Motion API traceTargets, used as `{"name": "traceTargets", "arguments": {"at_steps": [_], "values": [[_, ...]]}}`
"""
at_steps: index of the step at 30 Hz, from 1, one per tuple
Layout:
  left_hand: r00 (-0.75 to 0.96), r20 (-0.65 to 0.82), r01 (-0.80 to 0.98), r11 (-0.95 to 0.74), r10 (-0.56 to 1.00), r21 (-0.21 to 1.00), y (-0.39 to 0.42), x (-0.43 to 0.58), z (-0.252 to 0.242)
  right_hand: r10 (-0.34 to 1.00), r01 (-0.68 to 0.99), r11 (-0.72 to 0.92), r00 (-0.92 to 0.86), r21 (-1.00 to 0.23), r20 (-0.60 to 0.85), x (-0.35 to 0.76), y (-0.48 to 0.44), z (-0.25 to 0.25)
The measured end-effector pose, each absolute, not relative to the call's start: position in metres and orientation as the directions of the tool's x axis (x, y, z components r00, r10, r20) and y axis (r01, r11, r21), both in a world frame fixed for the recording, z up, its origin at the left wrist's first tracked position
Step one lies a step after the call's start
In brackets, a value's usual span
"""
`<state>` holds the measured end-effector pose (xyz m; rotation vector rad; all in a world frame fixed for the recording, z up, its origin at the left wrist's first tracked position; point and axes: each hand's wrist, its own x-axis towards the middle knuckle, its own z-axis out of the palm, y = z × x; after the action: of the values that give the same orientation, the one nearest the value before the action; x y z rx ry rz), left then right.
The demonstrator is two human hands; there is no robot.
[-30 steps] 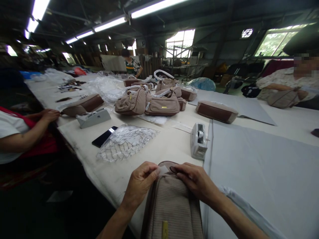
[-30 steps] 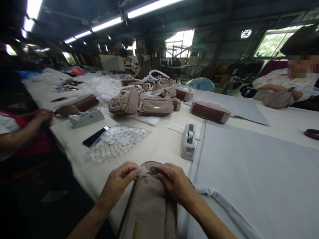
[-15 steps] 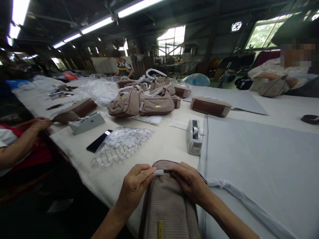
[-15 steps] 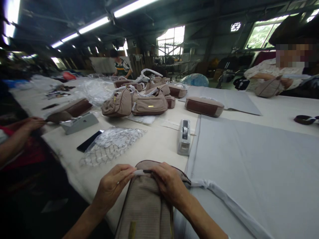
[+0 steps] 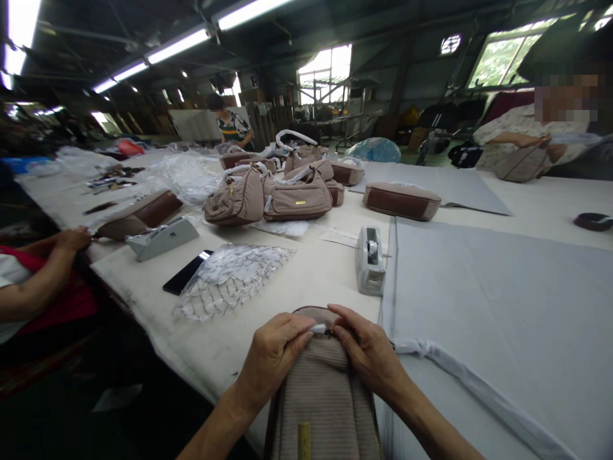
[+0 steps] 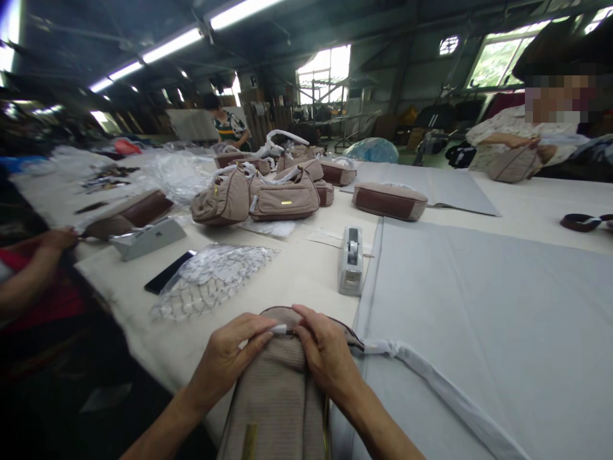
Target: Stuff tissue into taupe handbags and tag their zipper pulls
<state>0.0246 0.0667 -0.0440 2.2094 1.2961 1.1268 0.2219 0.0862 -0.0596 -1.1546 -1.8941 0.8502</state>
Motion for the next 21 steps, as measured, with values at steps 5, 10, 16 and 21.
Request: {"name": "traceTargets", "arguments": {"at_steps": [5,10,16,21], "values": [[0.303,0.412,0.544,-0.511,0.859,0.666,0.071,0.034,-0.040,0.929,0.381,0.325,-0.303,-0.866,0.215,0.223,0.085,-0.058],[0.296,0.276,0.505,-0.395,0.914,0.768,0.077,0.044,-0.029,0.920,0.272,0.322,-0.317,-0.907,0.231,0.227,0.090,-0.057],[0.251,0.094,0.435,-0.199,0.964,0.878,0.085,0.042,-0.018,0.915,0.241,0.294,-0.352,-0.925,0.199,0.228,0.097,-0.060],[0.280,0.020,0.411,-0.138,0.960,0.901,0.091,0.043,-0.018,0.906,0.275,0.263,-0.401,-0.925,0.138,0.228,0.098,-0.055]]}}
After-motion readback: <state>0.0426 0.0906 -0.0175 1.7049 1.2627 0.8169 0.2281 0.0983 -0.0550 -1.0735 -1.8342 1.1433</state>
